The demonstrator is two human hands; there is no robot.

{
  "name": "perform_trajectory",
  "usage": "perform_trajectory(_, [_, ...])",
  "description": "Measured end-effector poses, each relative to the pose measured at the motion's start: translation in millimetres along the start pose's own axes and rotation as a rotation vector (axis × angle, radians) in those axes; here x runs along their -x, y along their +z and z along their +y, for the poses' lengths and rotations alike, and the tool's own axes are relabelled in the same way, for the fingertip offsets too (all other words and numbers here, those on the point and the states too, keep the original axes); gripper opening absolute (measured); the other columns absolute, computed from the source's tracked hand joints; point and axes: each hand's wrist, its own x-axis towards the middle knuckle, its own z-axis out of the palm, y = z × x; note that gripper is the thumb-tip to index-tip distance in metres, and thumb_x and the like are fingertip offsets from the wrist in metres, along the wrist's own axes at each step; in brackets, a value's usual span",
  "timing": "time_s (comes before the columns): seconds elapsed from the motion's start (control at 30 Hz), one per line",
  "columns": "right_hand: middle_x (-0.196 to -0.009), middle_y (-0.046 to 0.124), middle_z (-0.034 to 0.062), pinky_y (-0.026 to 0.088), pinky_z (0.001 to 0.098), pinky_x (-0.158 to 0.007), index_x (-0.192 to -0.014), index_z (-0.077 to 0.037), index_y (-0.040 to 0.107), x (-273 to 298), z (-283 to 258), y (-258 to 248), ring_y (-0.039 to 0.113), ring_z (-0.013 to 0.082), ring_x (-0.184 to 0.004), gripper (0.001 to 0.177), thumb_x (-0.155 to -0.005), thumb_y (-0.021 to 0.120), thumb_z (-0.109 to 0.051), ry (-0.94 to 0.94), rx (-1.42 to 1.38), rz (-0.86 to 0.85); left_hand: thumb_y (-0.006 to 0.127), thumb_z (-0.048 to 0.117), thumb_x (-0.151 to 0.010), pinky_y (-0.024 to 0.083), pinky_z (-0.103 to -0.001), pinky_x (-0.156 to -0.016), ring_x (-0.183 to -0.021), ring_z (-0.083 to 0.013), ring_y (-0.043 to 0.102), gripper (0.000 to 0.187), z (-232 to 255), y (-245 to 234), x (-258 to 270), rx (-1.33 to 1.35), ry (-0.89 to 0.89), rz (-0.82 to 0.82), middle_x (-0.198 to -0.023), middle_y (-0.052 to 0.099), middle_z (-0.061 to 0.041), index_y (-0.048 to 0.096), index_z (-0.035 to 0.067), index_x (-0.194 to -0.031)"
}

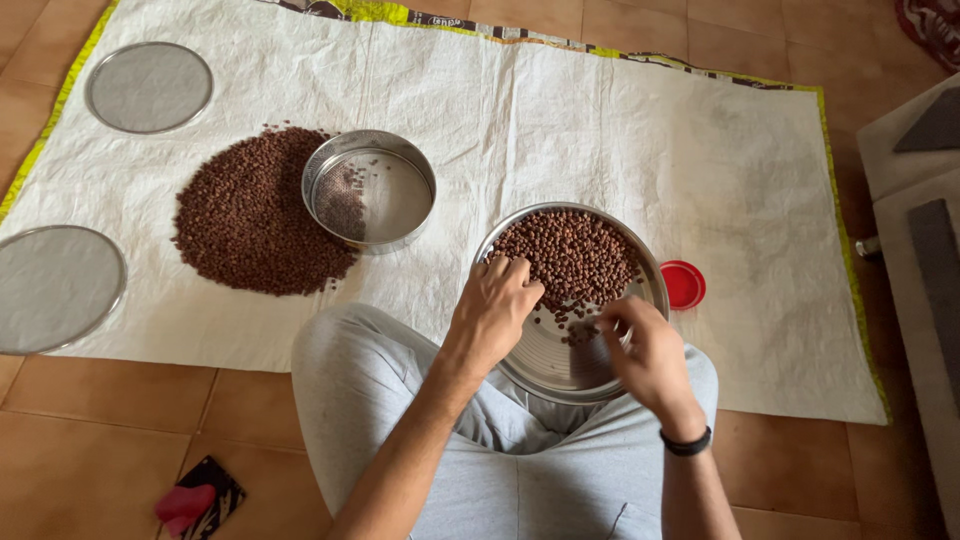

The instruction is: The person sits on the floor and sifts brown beans using a metal sieve over a metal bowl. After sifting, the person manually picks through the beans in the bowl to remove debris.

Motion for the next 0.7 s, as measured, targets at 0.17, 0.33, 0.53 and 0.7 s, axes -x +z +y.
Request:
perform_trajectory(0.17, [-0.089, 0.064, 0.0113, 0.043, 0.0254, -0.052, -0.104, -0.007, 0.059, 15, 15, -19, 0.058, 0.0151, -0.068, 0.015, -0.100, 0.049, -0.017, 0.379, -1.093, 0.162, 0.061, -0.002, -0.092, 0.050, -0.046, -0.092, -0.103, -0.0247, 0.061, 0.015, 1, -2, -2, -0.012, -0.019, -0.110, -0.111, 0.067, -0.015, 0.074, 0.004, -0.095])
perform_trajectory(0.33, [-0.083, 0.056, 0.0051, 0.032, 0.0212, -0.055, -0.112, 0.003, 0.066, 22, 26, -20, 0.041, 0.0057, -0.065, 0.018, -0.109, 0.056, -0.011, 0.359, -0.851, 0.083, 0.065, -0.002, -0.087, 0.051, -0.045, -0.087, -0.098, -0.0255, 0.061, 0.019, 0, 4, -4, -0.019, 0.003, -0.095, -0.106, 0.067, -0.017, 0.074, 0.000, -0.104])
perform_trajectory(0.53, [-0.081, 0.071, 0.0004, 0.048, 0.0227, -0.061, -0.101, -0.003, 0.075, 20, -6, -17, 0.058, 0.0048, -0.070, 0.011, -0.093, 0.069, -0.007, 0.193, -0.153, -0.069, 0.071, 0.003, -0.084, 0.056, -0.039, -0.079, -0.082, -0.0214, 0.063, 0.010, 3, -22, -3, 0.037, -0.012, -0.082, -0.090, 0.067, -0.011, 0.071, 0.000, -0.093])
perform_trajectory(0.7, [-0.074, 0.069, 0.0040, 0.043, 0.0277, -0.051, -0.099, -0.005, 0.077, 14, -31, -21, 0.054, 0.0097, -0.056, 0.012, -0.088, 0.073, -0.007, 0.197, 0.060, -0.025, 0.067, 0.009, -0.088, 0.044, -0.026, -0.049, -0.059, -0.0090, 0.052, 0.003, 14, -51, 18, 1.094, -0.271, 0.374, -0.077, 0.064, 0.000, 0.065, 0.009, -0.090])
